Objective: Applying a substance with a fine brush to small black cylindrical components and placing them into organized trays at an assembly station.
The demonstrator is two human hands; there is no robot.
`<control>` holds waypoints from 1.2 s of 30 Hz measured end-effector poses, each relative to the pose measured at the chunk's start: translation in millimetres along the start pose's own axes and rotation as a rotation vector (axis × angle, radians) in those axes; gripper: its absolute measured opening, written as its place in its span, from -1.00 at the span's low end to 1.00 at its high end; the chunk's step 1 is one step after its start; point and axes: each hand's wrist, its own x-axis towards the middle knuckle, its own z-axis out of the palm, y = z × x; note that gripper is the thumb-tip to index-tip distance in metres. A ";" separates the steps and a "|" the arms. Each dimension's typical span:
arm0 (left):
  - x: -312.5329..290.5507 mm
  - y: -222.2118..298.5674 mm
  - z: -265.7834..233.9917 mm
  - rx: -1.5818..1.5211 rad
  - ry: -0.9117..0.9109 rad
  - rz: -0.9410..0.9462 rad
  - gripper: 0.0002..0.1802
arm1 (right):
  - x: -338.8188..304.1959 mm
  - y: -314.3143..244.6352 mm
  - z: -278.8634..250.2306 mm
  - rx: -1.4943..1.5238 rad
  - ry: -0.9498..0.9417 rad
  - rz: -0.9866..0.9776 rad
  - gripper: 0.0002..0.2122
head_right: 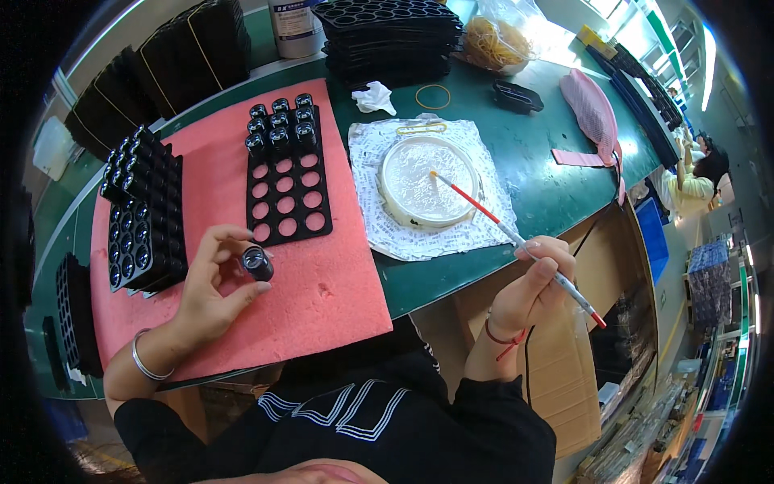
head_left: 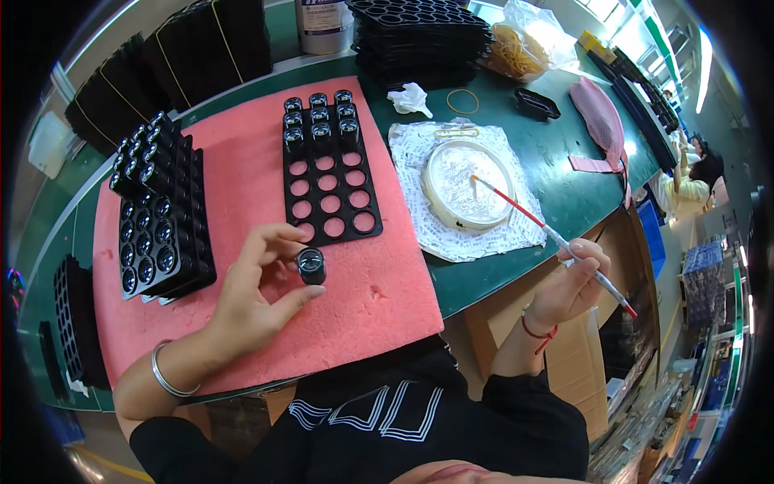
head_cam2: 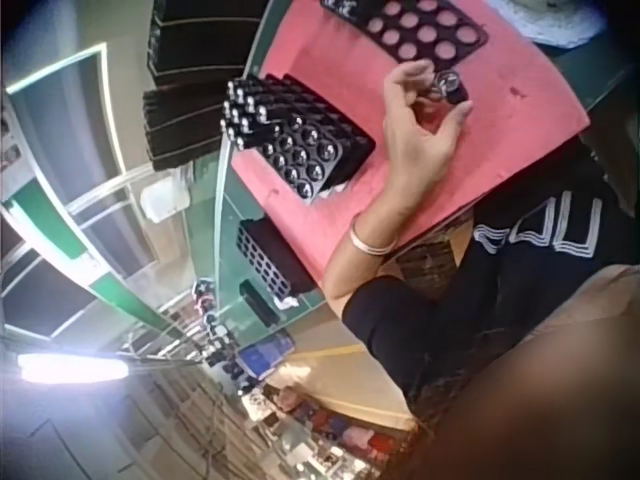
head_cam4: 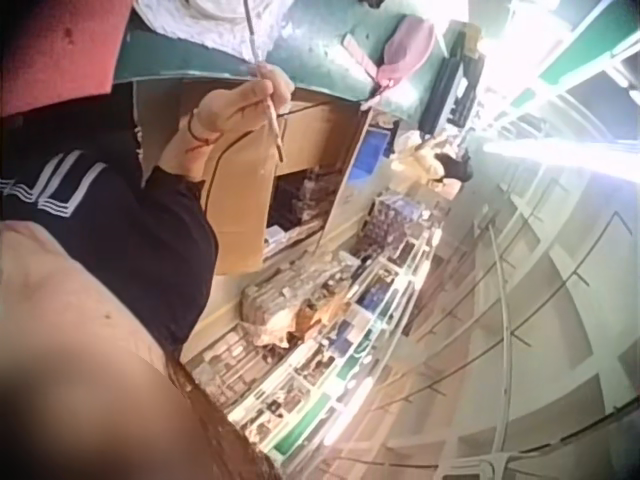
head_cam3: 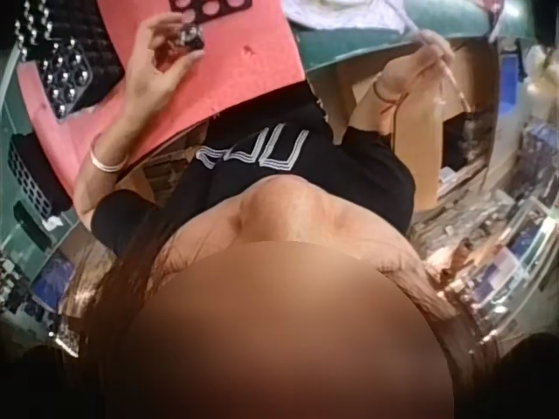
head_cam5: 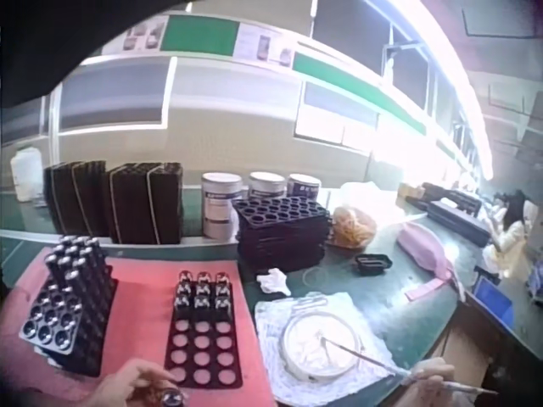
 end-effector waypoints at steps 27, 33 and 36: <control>7.9 -1.5 -17.3 -0.167 -0.035 -0.184 -0.67 | -49.9 -31.8 58.2 0.839 0.039 0.351 -0.78; 7.3 -2.7 -17.7 -0.227 -0.072 -0.156 -0.66 | -49.8 -28.6 54.6 0.916 -0.068 0.312 -0.80; 7.3 -1.9 -16.9 -0.259 -0.094 -0.150 -0.65 | -48.1 -26.9 52.8 0.988 -0.186 0.279 -0.80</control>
